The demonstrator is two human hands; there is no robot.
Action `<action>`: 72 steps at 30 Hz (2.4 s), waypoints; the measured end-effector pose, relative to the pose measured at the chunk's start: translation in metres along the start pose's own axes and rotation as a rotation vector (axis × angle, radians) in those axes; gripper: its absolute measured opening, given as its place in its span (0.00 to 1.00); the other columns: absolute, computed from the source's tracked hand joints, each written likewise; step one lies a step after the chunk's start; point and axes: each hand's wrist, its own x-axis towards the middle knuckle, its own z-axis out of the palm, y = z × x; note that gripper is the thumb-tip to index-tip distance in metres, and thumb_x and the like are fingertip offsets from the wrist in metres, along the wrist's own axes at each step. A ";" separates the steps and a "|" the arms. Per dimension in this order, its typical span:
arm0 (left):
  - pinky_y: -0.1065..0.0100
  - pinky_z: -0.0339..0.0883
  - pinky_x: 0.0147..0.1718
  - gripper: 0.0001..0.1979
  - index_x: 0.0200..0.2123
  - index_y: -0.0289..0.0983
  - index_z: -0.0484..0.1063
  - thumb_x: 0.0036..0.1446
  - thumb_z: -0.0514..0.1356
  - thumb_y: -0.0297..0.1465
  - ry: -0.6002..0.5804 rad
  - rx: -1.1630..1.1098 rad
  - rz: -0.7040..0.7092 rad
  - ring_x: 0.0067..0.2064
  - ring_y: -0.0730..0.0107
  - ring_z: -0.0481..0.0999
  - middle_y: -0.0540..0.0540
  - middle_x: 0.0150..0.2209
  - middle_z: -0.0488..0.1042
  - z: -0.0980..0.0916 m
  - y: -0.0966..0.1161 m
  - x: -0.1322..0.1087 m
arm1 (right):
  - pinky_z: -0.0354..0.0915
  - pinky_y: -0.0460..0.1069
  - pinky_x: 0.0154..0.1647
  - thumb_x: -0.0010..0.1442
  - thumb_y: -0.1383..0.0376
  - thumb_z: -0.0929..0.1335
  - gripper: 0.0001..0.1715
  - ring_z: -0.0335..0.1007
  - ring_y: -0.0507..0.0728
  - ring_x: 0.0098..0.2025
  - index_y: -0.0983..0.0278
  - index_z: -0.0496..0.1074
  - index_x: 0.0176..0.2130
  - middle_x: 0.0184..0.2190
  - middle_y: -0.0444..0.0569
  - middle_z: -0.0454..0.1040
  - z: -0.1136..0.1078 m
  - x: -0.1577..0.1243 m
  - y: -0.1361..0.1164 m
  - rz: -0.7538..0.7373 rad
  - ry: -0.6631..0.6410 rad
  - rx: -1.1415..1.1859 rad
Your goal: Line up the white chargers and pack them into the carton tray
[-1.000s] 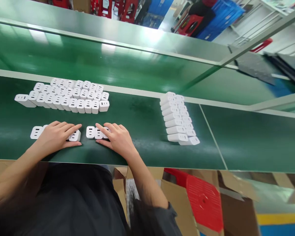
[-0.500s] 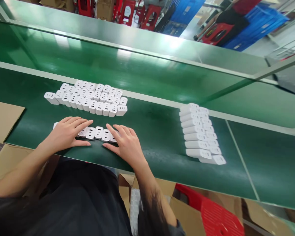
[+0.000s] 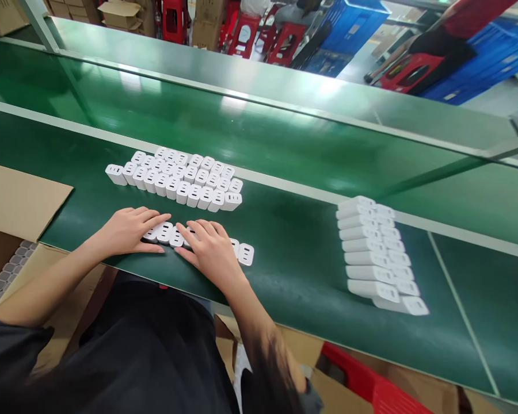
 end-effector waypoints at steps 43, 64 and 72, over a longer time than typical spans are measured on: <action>0.68 0.71 0.34 0.39 0.42 0.33 0.78 0.40 0.67 0.62 1.561 -1.991 -1.422 0.35 0.64 0.78 0.42 0.34 0.80 0.017 0.135 -0.190 | 0.65 0.60 0.49 0.59 0.64 0.69 0.32 0.66 0.68 0.51 0.68 0.61 0.60 0.54 0.62 0.73 0.024 0.073 -0.207 -0.949 -0.148 0.488; 0.70 0.63 0.27 0.16 0.42 0.42 0.76 0.66 0.53 0.43 0.386 -0.093 -2.211 0.28 0.70 0.76 0.51 0.33 0.81 -0.013 0.177 -0.484 | 0.59 0.52 0.44 0.54 0.69 0.74 0.30 0.67 0.60 0.47 0.67 0.69 0.55 0.49 0.52 0.77 0.228 0.206 -0.467 -2.065 -0.407 0.188; 0.70 0.66 0.32 0.12 0.40 0.40 0.76 0.66 0.56 0.40 0.513 -0.041 -2.201 0.31 0.73 0.76 0.52 0.34 0.80 -0.005 0.179 -0.486 | 0.56 0.49 0.42 0.69 0.71 0.62 0.12 0.67 0.55 0.47 0.64 0.72 0.48 0.45 0.49 0.78 0.316 0.107 -0.521 -2.455 -0.490 0.287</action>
